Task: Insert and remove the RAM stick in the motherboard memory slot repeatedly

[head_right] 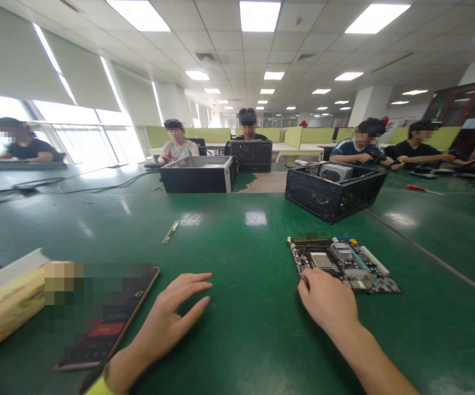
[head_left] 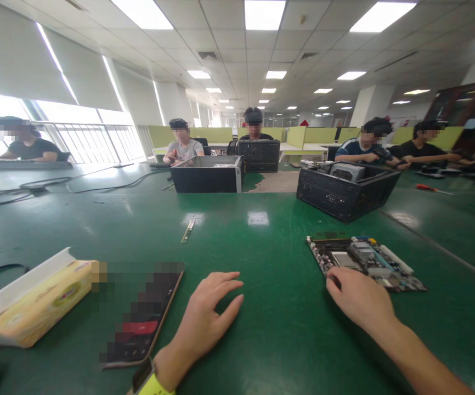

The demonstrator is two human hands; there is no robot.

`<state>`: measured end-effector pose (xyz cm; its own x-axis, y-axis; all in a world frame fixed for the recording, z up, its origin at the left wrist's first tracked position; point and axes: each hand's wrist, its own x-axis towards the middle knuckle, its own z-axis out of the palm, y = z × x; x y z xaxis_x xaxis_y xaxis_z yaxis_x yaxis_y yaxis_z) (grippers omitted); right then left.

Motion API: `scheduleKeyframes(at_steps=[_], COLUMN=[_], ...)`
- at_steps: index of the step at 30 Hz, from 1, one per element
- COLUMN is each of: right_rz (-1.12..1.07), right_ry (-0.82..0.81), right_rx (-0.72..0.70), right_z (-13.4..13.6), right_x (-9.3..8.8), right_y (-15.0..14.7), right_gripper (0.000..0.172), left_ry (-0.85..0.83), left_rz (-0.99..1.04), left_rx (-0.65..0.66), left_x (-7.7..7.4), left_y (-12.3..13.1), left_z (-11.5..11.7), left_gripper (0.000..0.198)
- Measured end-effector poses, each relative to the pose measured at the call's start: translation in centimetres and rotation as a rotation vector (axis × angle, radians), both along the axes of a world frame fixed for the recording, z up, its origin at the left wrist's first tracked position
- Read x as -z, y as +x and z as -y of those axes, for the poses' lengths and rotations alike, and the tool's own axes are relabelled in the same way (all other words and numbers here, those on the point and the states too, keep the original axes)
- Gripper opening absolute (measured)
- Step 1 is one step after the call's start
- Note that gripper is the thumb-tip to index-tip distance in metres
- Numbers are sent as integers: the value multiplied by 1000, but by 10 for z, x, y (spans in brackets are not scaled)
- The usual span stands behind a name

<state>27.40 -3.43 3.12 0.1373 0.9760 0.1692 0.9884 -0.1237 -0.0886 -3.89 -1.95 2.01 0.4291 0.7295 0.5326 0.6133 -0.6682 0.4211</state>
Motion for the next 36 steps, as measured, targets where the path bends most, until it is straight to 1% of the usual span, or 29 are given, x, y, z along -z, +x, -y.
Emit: scheduleKeyframes(at_steps=[2,3,5,7,8,9,10,12,13,15,17,19,22,31,36], right_rz=[-13,-44,-192,-415,-505,-560,-575,-520,-491,-467,-485,-515,-537,-650,-711], right_ry=[-8,-25,-118,-227,-237,-206,-135,51,128,214,214,151,93,125,119], right_rx=[-6,-39,-185,-354,-403,-413,-389,-314,-295,-279,-263,-259,-287,-292,-305], right_z=[6,13,30,45,50,51,49,38,30,13,-1,-9,-12,-4,-1], right_x=[-1,-3,-9,-15,-18,-20,-21,-18,-14,-3,11,22,30,27,24], right_y=[-6,-15,-37,-57,-63,-66,-64,-52,-43,-26,-14,-10,-12,-21,-25], right_gripper=[25,26,28,29,28,28,28,28,27,22,20,21,22,23,30], left_ry=[-2,-6,-26,-64,-84,-104,-122,-151,-163,-182,-194,-202,-214,-249,-251], left_rz=[-4,-9,-32,-68,-87,-103,-117,-147,-163,-200,-231,-247,-243,-227,-231], left_rx=[2,5,13,27,38,48,58,80,91,117,136,143,149,206,228], left_x=[0,0,-1,-1,-1,-1,-1,-1,-1,-1,-1,0,2,4,4], left_y=[1,2,2,3,3,3,3,4,5,7,8,9,9,11,13], left_z=[1,1,2,3,3,4,4,5,6,7,7,8,7,7,8], left_gripper=[19,19,18,18,18,18,19,24,30,43,53,57,63,70,71])
